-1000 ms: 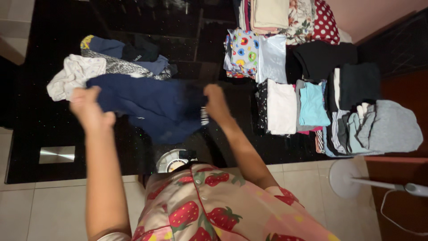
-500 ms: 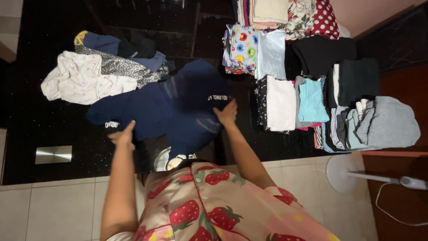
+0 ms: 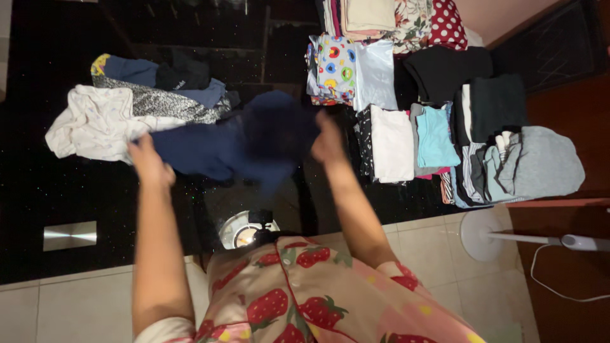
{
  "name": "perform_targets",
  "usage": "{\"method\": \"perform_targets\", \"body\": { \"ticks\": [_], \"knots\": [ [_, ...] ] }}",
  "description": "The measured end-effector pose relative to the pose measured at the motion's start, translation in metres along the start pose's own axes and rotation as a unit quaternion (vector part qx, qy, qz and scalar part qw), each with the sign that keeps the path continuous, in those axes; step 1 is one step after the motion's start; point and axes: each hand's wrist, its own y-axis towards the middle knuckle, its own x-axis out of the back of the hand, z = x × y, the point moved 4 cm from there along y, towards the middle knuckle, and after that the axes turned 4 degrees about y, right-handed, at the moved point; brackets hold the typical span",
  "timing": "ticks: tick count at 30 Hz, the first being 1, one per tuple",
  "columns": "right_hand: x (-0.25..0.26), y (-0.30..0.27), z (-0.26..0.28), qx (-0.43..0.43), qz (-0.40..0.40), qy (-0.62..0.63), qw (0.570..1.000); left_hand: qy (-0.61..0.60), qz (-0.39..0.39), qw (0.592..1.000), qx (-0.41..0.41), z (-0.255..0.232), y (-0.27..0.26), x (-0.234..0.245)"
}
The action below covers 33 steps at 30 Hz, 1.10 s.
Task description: The person folds various pieces of clothing, including a light blue shirt, black star-patterned clothes, grey shorts, a navy blue shirt, and white patterned items, by hand on a table and places them into organized stacks.
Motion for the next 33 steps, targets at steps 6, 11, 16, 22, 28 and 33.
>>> {"method": "perform_targets", "body": {
  "ticks": [6, 11, 16, 22, 28, 33],
  "knots": [
    [-0.148, -0.05, 0.127, 0.277, 0.152, -0.14, 0.939, 0.021, 0.087, 0.931, -0.353, -0.173, -0.041, -0.06],
    [-0.082, -0.056, 0.135, 0.264, -0.021, -0.138, 0.954, 0.196, 0.081, 0.921, -0.326, -0.171, -0.066, -0.047],
    [0.104, -0.04, 0.086, 0.183, -0.26, -0.635, 0.704, 0.426, 0.05, 0.891, -0.147, -0.03, -0.004, 0.041],
    [0.127, -0.068, 0.012, 0.095, -0.275, -0.846, 0.448, 0.606, -0.012, 0.79, -0.094, 0.09, 0.002, 0.116],
    [0.049, -0.061, -0.082, 0.265, 0.071, -0.807, 0.524, 0.38, 0.064, 0.922, -0.021, 0.085, -0.019, 0.091],
    [0.004, -0.038, -0.193, -0.056, 0.027, -0.571, 0.818, 0.076, 0.2, 0.952, 0.217, 0.066, -0.082, 0.032]
  ]
}}
